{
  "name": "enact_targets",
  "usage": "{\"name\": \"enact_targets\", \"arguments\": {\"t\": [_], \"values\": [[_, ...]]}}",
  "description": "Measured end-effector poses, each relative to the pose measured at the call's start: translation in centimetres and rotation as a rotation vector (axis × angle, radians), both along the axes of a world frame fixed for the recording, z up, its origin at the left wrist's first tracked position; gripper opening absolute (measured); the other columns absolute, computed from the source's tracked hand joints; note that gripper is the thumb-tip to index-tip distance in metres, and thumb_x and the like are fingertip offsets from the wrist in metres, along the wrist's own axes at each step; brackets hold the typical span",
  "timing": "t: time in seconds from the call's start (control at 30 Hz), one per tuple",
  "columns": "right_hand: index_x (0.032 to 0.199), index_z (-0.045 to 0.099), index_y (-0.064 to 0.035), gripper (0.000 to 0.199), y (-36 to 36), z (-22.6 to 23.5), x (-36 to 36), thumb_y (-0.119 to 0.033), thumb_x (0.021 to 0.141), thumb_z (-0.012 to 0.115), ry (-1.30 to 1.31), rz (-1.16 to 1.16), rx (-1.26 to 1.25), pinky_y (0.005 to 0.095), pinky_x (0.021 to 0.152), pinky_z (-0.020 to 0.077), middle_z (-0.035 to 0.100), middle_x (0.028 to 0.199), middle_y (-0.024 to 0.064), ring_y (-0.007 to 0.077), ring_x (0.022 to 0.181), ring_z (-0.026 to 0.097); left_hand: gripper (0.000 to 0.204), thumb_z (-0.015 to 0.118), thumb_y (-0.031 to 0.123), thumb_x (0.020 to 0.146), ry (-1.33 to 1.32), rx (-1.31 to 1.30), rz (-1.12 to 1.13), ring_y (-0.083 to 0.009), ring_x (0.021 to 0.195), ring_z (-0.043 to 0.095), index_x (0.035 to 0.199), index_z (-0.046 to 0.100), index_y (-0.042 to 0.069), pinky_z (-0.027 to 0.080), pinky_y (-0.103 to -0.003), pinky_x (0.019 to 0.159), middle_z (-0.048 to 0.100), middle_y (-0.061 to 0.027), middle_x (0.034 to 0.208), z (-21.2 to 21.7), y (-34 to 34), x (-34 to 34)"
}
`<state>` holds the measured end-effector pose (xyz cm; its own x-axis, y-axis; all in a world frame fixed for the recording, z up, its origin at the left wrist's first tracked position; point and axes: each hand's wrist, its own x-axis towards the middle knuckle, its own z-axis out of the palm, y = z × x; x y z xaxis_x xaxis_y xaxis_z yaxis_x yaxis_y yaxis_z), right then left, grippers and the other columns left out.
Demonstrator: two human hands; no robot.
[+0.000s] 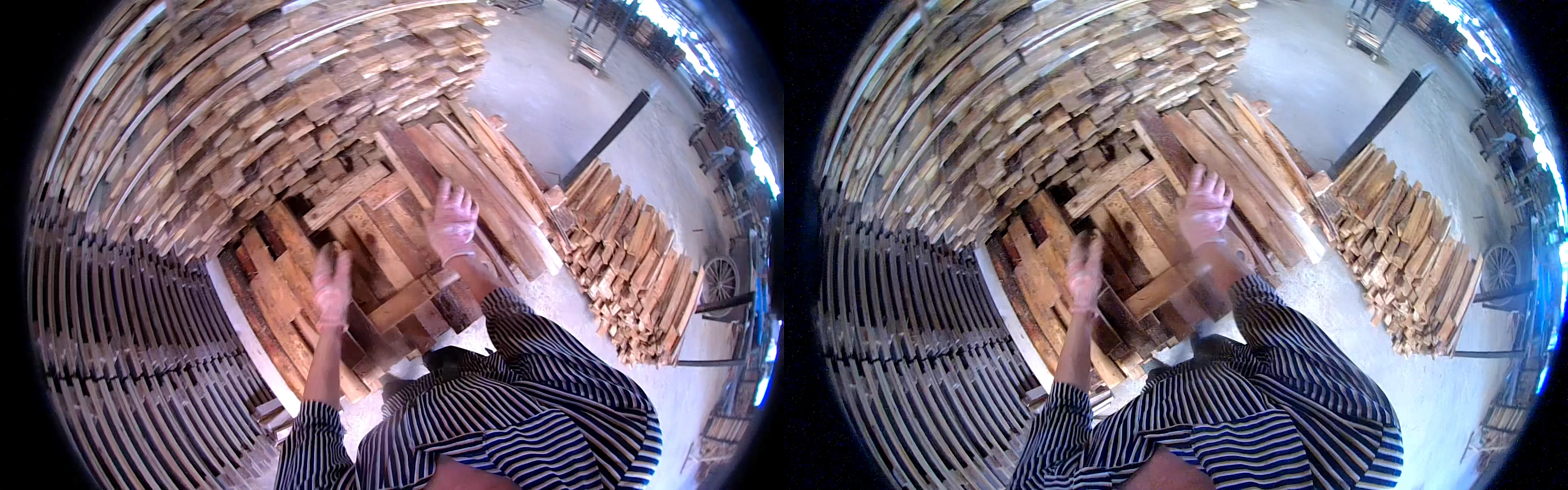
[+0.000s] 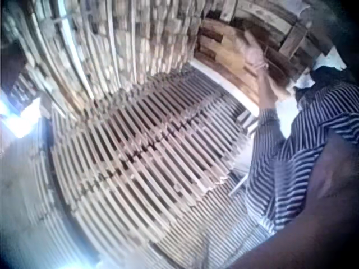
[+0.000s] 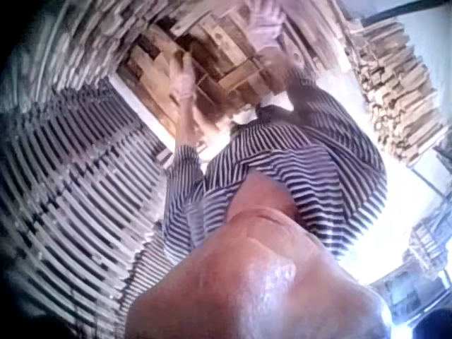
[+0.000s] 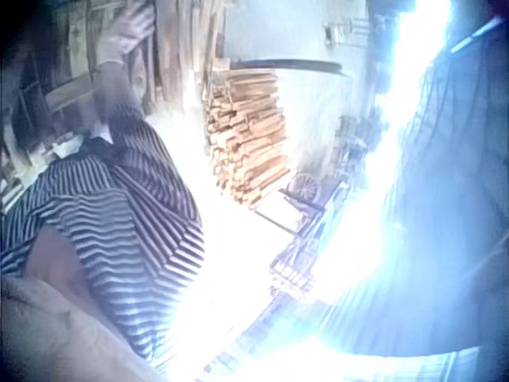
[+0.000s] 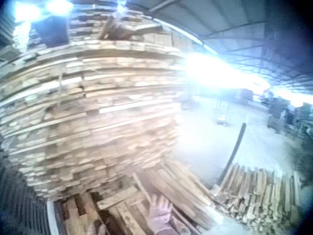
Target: The person repeatedly picks up wooden planks from a large pile and places them onto a metal rack. The task involves lifting the planks and arranging them vertically on the rack, which is already partially filled with similar wood pieces.
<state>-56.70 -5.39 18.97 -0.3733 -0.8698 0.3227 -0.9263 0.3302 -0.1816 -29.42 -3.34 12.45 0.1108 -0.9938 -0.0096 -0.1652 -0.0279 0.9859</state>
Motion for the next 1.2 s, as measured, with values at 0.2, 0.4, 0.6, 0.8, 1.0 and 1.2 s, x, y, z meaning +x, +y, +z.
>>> {"name": "enact_targets", "arguments": {"t": [0.2, 0.4, 0.6, 0.8, 1.0, 1.2], "values": [[0.143, 0.048, -0.0116, 0.059, 0.1, -1.5, -2.6, -0.026, 0.089, 0.068, 0.062, 0.155, 0.313, 0.0495, 0.087, 0.0547, 0.058, 0.129, 0.0152, 0.0336, 0.123, 0.058, 0.093, 0.071, 0.067, 0.087, 0.815, 0.68, -0.385, -0.0276, 0.137, 0.048, 0.152, 0.045, 0.006, 0.04, -0.053, 0.111, 0.046, -0.0168, 0.155, -2.0, -8.3, -18.6], [0.144, 0.05, -0.0128, 0.06, 1.0, -0.3, -2.3, -0.023, 0.087, 0.068, 0.131, 0.34, 0.301, 0.0467, 0.088, 0.0559, 0.059, 0.127, 0.0161, 0.035, 0.117, 0.061, 0.071, 0.076, 0.054, 0.09, 0.677, 0.474, -0.269, -0.0298, 0.118, 0.061, 0.142, 0.054, 0.011, 0.051, -0.043, 0.104, 0.062, -0.0111, 0.134, -2.7, -8.0, -20.4], [0.162, 0.023, -0.0338, 0.099, 5.4, 2.2, 2.4, -0.021, 0.08, 0.078, -0.662, 0.416, 0.541, 0.0526, 0.105, 0.0488, 0.038, 0.15, 0.0328, 0.0515, 0.129, 0.052, 0.065, 0.057, 0.052, 0.103, 0.563, 0.416, -0.064, -0.0288, 0.114, 0.063, 0.146, 0.05, 0.004, 0.052, -0.041, 0.101, 0.062, -0.0128, 0.134, -3.5, -0.4, -12.2], [0.162, 0.025, -0.0289, 0.094, 4.5, -5.0, 8.7, -0.023, 0.082, 0.075, -0.585, 0.542, 0.572, 0.0521, 0.101, 0.0517, 0.045, 0.146, 0.0298, 0.0487, 0.124, 0.058, 0.054, 0.046, 0.047, 0.109, 0.673, 0.742, 0.303, -0.0232, 0.107, 0.067, 0.134, 0.065, 0.004, 0.054, -0.039, 0.099, 0.069, -0.0118, 0.126, 0.0, -3.8, -6.3], [0.161, 0.03, -0.0232, 0.083, 2.0, -6.1, 13.9, -0.033, 0.09, 0.07, -0.42, 0.606, 0.59, 0.0534, 0.095, 0.0542, 0.043, 0.15, 0.0302, 0.0455, 0.126, 0.058, 0.051, 0.06, 0.023, 0.106, 0.16, -0.152, 0.378, -0.0188, 0.137, 0.051, 0.151, 0.049, 0.002, 0.041, -0.032, 0.113, 0.054, -0.0122, 0.151, -2.6, 1.7, 1.2], [0.165, 0.001, -0.0189, 0.09, 1.6, -9.2, 12.9, -0.06, 0.101, 0.048, -0.765, 0.588, 0.524, 0.0504, 0.115, 0.0403, 0.036, 0.158, 0.0307, 0.0491, 0.137, 0.048, 0.092, 0.053, 0.064, 0.099, -0.8, 0.197, 0.656, -0.0441, 0.143, 0.042, 0.153, 0.036, -0.009, 0.034, -0.047, 0.119, 0.039, -0.0309, 0.157, 0.8, 3.7, 23.8]]}}
